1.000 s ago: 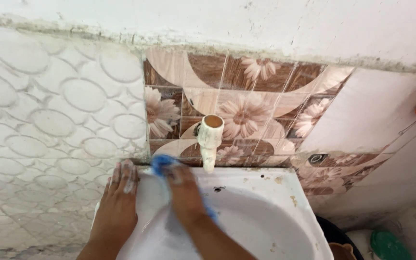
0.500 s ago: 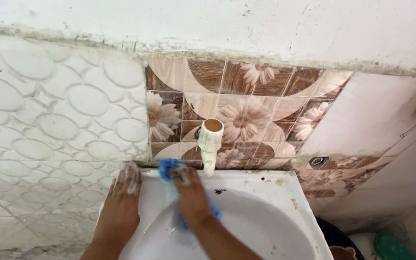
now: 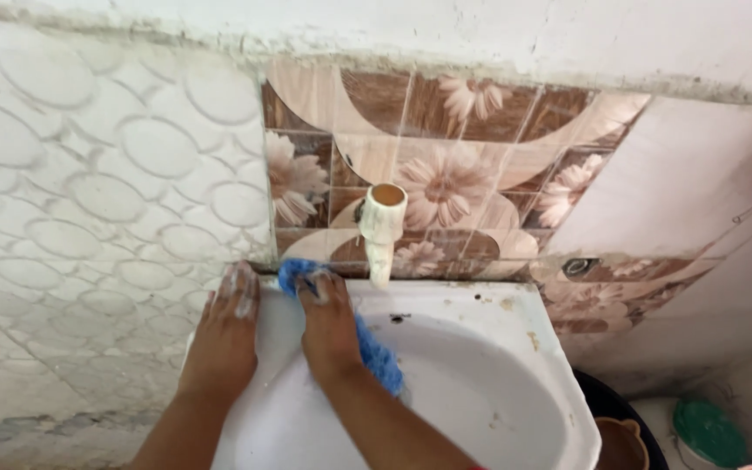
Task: The person scrubs a wall-mounted white sink with a blue cloth, cleaning the basin, rim, and faucet. They then rinse the sink and their hands by pouring water from a brown mug into the basin.
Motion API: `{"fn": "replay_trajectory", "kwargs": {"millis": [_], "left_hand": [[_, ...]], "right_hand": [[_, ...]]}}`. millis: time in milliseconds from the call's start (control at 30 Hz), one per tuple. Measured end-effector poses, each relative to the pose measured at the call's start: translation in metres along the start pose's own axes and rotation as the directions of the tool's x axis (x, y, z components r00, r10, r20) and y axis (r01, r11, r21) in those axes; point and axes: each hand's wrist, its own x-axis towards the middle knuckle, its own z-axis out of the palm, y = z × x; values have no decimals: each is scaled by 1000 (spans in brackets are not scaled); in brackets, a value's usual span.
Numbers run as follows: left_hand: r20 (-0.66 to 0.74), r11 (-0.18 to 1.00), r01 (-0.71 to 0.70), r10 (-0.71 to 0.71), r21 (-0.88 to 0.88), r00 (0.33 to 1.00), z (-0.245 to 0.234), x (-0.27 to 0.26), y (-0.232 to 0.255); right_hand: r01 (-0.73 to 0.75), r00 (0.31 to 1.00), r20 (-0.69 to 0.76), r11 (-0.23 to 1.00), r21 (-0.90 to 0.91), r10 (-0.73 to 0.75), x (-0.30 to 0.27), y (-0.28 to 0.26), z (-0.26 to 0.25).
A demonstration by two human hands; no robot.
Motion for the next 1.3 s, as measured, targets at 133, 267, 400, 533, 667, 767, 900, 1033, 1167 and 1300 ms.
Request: {"fn": "replay_trajectory", "kwargs": {"millis": [133,267,400,533,667,767,900,1033,1167,1300], "left_hand": [[20,998,-22,21,59,1000,-3,-2,2],[21,999,11,-12,50,1000,-4,0,3],[88,997,14,-21,77,996,-5,-1,3],[9,999,0,-1,33,1000,2,5,0],[-2,1000,2,-2,29,1000,5,0,-2],[-24,1000,4,-4,1,1000,2,2,0],[4,998,25,-25,-53,1000,1,0,1],[-38,1000,-1,1,-6,999,3,0,0],[8,991,-23,22,134,1000,3,0,3],[-17,978,-182,185,106,983,3,4,16]], "right_hand": [[-260,959,133,963,72,249,-19,65,-33],[-243,970,-54,957,-155,237,-41,118,-73],[-182,983,-76,923,-338,166,-25,70,-34],[-45,997,54,999,-19,46,2,-25,12],[-11,990,141,1000,-10,12,10,-25,4],[-114,985,140,987,117,98,-12,48,-35],[-198,979,15,971,-131,202,-43,127,-93],[-420,908,-37,904,-80,418,-44,107,-75],[42,999,3,999,8,-42,-18,34,-29],[57,991,125,998,-41,-52,-17,41,-33]]}}
